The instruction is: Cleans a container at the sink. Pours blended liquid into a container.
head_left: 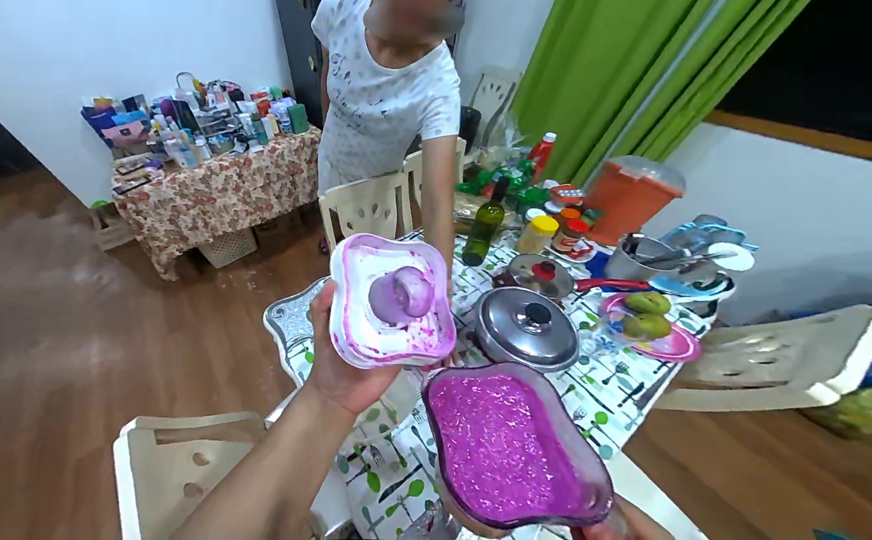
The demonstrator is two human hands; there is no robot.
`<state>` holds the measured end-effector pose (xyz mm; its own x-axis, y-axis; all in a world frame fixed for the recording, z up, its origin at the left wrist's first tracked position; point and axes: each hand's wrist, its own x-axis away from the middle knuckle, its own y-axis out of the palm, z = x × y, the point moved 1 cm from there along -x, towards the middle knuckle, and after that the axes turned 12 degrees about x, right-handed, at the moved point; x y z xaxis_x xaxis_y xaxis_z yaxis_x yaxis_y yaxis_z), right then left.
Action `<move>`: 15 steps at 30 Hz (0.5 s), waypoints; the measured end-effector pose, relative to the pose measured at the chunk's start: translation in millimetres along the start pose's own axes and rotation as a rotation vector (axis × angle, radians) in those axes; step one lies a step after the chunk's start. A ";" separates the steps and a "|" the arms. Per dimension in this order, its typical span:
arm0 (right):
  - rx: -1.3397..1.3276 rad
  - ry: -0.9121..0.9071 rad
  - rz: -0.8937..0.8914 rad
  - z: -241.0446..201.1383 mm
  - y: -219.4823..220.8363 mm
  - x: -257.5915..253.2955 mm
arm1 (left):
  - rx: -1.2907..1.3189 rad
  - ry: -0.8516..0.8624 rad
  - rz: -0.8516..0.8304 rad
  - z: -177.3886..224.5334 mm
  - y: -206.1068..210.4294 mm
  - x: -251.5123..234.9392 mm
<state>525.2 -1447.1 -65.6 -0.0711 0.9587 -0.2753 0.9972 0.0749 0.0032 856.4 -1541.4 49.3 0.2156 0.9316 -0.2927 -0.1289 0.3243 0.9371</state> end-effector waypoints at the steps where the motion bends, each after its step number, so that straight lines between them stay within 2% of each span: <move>1: 0.014 -0.002 -0.025 0.5 -0.5 -1.8 | -0.015 0.039 0.023 8.8 -3.0 4.6; 7: 0.102 -0.007 -0.131 7.6 1.5 -11.0 | -0.084 0.173 0.061 79.8 -39.4 59.9; 15: 0.313 0.076 -0.253 0.0 16.6 -29.0 | -0.058 0.364 0.328 143.8 -88.2 168.2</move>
<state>543.9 -1473.7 -57.6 -0.3049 0.9392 -0.1576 0.9061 0.2352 -0.3516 1043.2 -1436.8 -55.3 -0.1968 0.9796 -0.0408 -0.1894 0.0028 0.9819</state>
